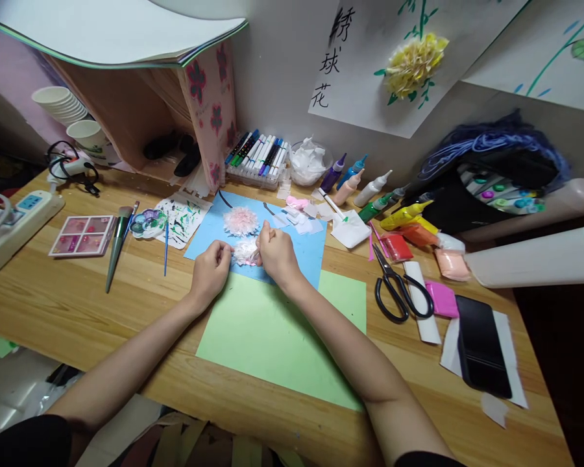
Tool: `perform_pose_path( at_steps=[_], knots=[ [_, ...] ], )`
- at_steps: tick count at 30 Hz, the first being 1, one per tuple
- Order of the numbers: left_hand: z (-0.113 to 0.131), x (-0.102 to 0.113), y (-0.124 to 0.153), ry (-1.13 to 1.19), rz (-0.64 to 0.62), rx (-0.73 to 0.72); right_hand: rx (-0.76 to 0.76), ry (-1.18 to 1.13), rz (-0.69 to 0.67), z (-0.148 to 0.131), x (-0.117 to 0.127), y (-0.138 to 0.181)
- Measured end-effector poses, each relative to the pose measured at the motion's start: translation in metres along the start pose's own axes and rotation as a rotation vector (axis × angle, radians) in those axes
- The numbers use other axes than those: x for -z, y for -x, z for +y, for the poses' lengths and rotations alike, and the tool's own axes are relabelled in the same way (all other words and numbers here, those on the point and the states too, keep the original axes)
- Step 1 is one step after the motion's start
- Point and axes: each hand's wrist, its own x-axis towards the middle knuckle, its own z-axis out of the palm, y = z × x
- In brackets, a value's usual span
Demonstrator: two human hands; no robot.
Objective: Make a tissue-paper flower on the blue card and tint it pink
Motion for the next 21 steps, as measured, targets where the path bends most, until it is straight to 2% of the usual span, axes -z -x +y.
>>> perform_pose_path(
  at_steps=[3,7,10,12,15,18,21],
  knots=[
    [-0.001,0.0,0.0,0.001,0.003,0.002,-0.021,-0.016,-0.072,-0.004,0.003,-0.007],
    [-0.001,-0.001,0.0,-0.012,-0.004,0.005,0.043,-0.124,-0.114,-0.006,0.02,0.001],
    [-0.001,0.001,0.0,-0.008,-0.007,0.001,0.148,-0.198,-0.03,-0.001,0.043,0.01],
    [0.0,0.002,0.0,0.008,-0.004,0.001,0.236,-0.178,0.089,0.01,0.06,0.013],
    [-0.001,0.004,0.0,0.046,0.0,0.003,0.328,0.02,0.243,0.034,0.082,0.008],
    [-0.002,0.004,0.0,0.078,0.009,0.002,0.398,0.287,0.2,0.059,0.09,-0.004],
    [-0.003,0.004,0.0,0.11,0.025,0.004,0.486,0.459,0.211,0.072,0.085,-0.02]
  ],
)
